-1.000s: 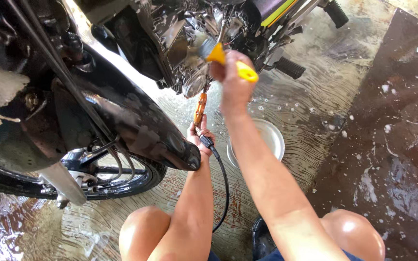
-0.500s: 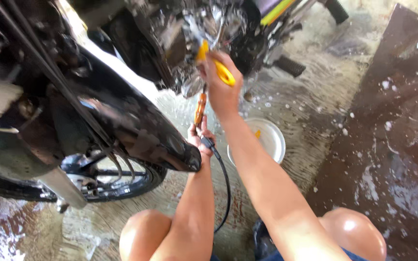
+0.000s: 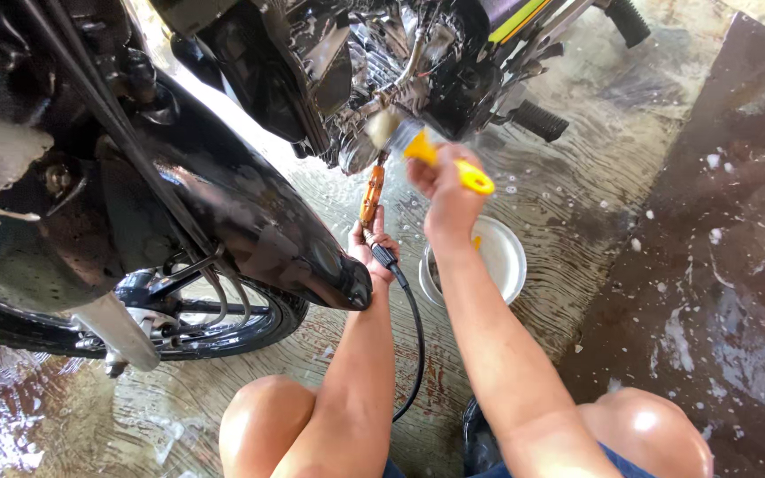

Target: The person cleans a motorcycle engine by applying soapy water with a brush and rinsing with a water hose.

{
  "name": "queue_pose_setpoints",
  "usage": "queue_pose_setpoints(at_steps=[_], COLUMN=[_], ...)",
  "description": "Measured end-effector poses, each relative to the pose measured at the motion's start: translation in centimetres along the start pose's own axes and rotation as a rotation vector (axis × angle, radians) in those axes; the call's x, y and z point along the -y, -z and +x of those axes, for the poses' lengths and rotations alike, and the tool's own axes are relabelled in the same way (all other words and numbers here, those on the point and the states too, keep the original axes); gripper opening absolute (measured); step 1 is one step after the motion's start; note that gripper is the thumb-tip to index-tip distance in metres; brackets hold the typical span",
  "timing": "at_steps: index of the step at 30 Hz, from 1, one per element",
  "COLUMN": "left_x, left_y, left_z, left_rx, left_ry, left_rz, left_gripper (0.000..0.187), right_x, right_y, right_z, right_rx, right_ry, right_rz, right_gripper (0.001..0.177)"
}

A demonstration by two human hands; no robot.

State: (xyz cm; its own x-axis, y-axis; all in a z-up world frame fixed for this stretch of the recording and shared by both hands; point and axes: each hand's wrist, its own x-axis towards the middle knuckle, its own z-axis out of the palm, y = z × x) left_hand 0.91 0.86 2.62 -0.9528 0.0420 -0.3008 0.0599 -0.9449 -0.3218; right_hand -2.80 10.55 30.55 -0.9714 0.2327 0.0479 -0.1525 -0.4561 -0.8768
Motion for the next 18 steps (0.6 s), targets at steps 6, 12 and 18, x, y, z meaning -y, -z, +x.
queue_pose_setpoints(at_steps=[6,12,18], left_x=[-0.4,-0.8,-0.9], left_y=[0.7,1.4,2.4], left_z=[0.7,0.9,1.0], left_rx=[0.021,-0.032,-0.050], left_ry=[0.007,0.007,0.025], left_rz=[0.019,0.016,-0.009], left_gripper=[0.045,0.042,0.035], right_x=[-3.1,-1.6,-2.0], right_y=[-2.5,-4.8,-5.3], right_z=[0.0,-0.6,-0.5], right_rx=[0.048,-0.033,-0.095], right_ry=[-0.002,0.051,0.205], right_rz=[0.022,-0.072,-0.162], right_gripper=[0.007,0.010,0.015])
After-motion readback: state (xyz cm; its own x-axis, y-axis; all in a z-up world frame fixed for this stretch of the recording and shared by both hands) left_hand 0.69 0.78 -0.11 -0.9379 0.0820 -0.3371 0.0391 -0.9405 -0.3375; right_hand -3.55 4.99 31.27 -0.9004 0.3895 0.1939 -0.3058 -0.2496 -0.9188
